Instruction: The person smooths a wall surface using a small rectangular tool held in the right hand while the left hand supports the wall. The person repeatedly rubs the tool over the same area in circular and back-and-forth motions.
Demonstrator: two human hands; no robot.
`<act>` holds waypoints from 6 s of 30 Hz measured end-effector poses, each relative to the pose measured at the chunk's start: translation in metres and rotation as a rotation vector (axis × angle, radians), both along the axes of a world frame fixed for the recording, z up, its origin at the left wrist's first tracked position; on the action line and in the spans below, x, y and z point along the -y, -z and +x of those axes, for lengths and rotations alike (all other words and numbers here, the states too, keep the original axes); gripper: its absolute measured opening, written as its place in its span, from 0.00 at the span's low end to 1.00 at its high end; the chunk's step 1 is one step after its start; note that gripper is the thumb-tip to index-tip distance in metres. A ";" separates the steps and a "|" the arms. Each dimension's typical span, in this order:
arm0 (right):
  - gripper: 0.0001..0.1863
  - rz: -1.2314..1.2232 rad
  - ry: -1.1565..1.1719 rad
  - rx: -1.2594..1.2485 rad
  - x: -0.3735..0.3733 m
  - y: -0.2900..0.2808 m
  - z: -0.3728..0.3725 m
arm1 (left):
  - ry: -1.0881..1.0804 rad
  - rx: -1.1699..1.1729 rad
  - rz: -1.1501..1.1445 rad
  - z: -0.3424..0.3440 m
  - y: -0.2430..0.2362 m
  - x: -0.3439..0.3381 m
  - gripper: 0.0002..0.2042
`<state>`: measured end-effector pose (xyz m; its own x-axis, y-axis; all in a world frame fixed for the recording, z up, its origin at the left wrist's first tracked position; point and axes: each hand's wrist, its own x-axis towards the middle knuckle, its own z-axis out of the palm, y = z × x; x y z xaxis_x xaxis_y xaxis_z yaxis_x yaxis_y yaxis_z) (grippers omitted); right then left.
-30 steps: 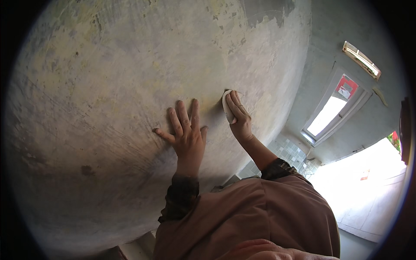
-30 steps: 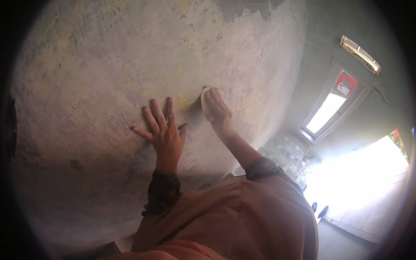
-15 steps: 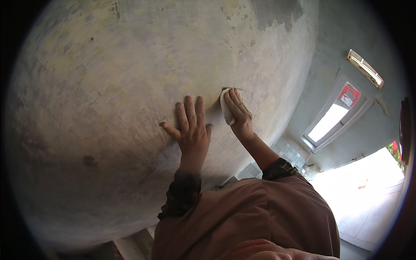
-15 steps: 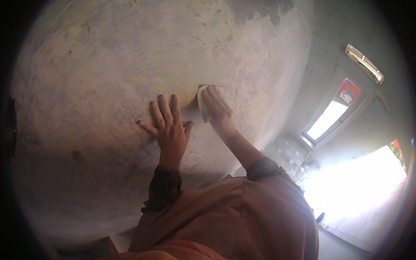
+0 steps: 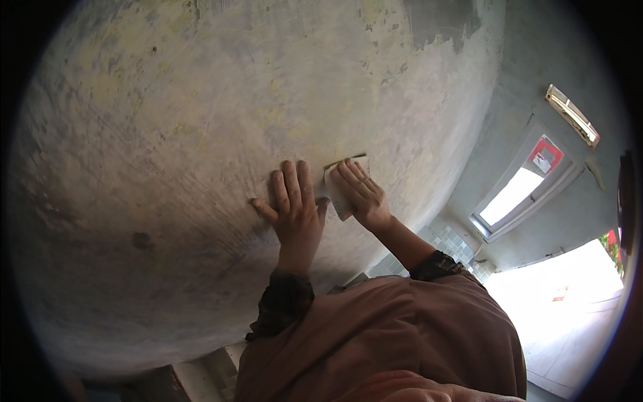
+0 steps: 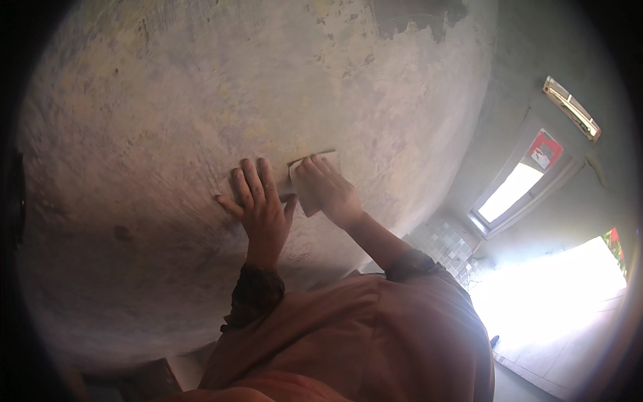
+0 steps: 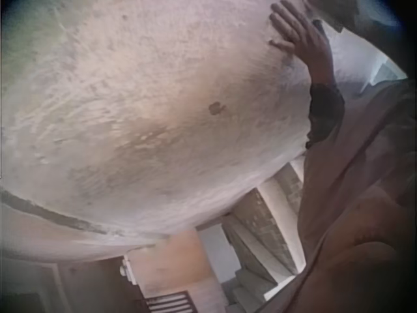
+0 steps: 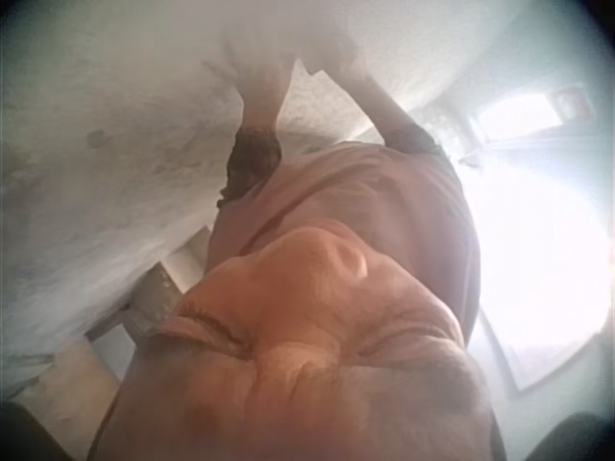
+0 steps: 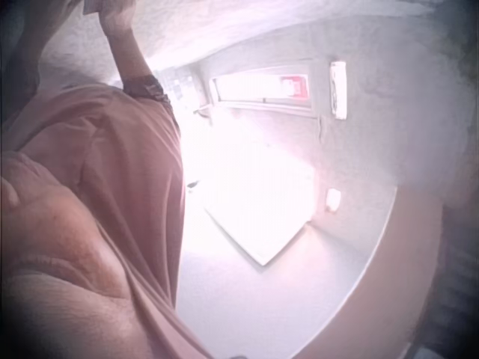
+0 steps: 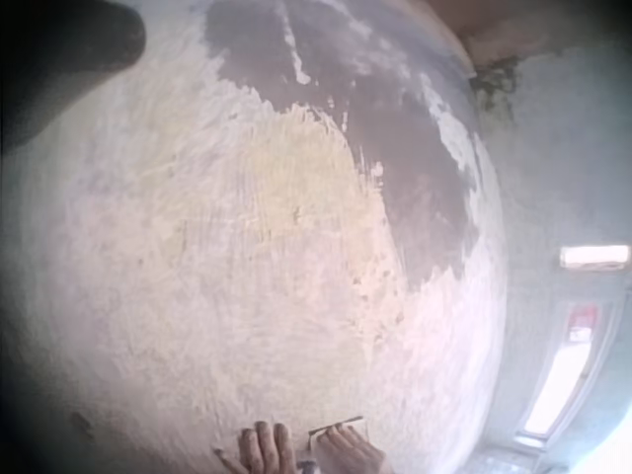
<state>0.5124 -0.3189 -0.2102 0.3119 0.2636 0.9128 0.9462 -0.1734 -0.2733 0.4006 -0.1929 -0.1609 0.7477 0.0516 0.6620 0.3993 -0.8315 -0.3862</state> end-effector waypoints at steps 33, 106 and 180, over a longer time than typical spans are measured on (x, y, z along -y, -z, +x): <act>0.27 0.076 0.167 0.084 -0.005 -0.040 -0.008 | 0.003 0.049 -0.102 -0.017 -0.004 0.003 0.46; 0.33 0.025 0.048 -0.010 0.006 -0.018 -0.033 | -0.030 0.040 -0.047 -0.021 -0.006 0.011 0.45; 0.34 0.108 0.138 0.048 -0.008 -0.038 -0.026 | -0.044 0.027 -0.010 -0.020 -0.009 0.009 0.47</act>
